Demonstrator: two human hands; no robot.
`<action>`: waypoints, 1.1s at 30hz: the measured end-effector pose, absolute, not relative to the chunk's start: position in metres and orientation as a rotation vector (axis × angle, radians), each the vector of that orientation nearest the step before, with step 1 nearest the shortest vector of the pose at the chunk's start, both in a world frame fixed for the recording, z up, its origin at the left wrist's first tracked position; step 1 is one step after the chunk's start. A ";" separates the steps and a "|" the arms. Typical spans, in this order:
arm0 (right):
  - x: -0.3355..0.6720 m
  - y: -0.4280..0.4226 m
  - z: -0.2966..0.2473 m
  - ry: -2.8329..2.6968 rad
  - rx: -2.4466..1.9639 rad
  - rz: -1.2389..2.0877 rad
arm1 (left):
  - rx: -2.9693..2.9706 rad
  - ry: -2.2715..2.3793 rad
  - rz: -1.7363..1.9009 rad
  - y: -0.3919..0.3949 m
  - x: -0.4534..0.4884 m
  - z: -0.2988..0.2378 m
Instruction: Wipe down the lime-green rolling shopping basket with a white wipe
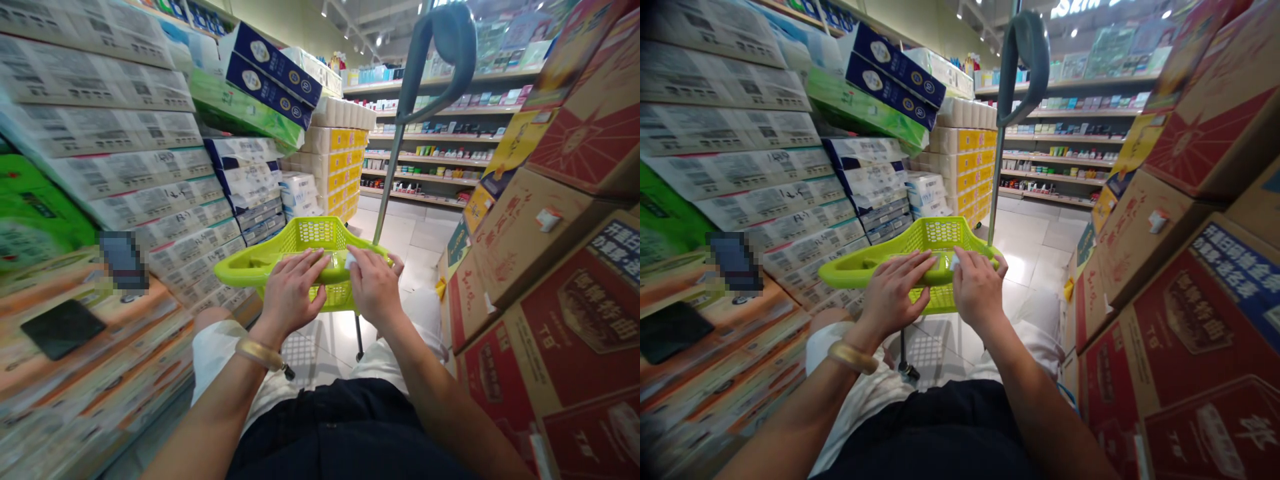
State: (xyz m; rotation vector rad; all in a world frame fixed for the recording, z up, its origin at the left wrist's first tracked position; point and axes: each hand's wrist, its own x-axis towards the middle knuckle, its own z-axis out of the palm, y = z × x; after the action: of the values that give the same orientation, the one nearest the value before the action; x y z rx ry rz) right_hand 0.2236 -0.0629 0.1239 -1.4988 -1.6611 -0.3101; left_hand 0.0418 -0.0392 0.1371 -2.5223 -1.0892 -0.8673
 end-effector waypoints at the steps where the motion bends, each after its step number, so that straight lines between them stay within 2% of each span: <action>1: 0.232 -0.061 0.124 -1.638 -1.520 -0.306 | -2.528 -1.093 -0.869 -0.039 0.041 0.137; 7: 0.252 -0.054 0.121 -1.490 -1.587 -0.264 | -2.497 -1.107 -0.885 -0.040 0.039 0.137; 24: 0.188 -0.077 0.128 -1.745 -1.452 -0.301 | -2.470 -1.042 -1.022 -0.032 0.021 0.136; 33: 0.252 -0.066 0.127 -1.628 -1.533 -0.197 | -2.516 -1.020 -1.051 -0.029 0.019 0.137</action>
State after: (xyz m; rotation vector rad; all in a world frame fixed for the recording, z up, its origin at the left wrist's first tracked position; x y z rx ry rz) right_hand 0.2515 -0.0660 0.1271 -1.5330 -1.6278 -0.1967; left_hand 0.0189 -0.0288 0.1374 -2.5156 -1.0197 -1.0510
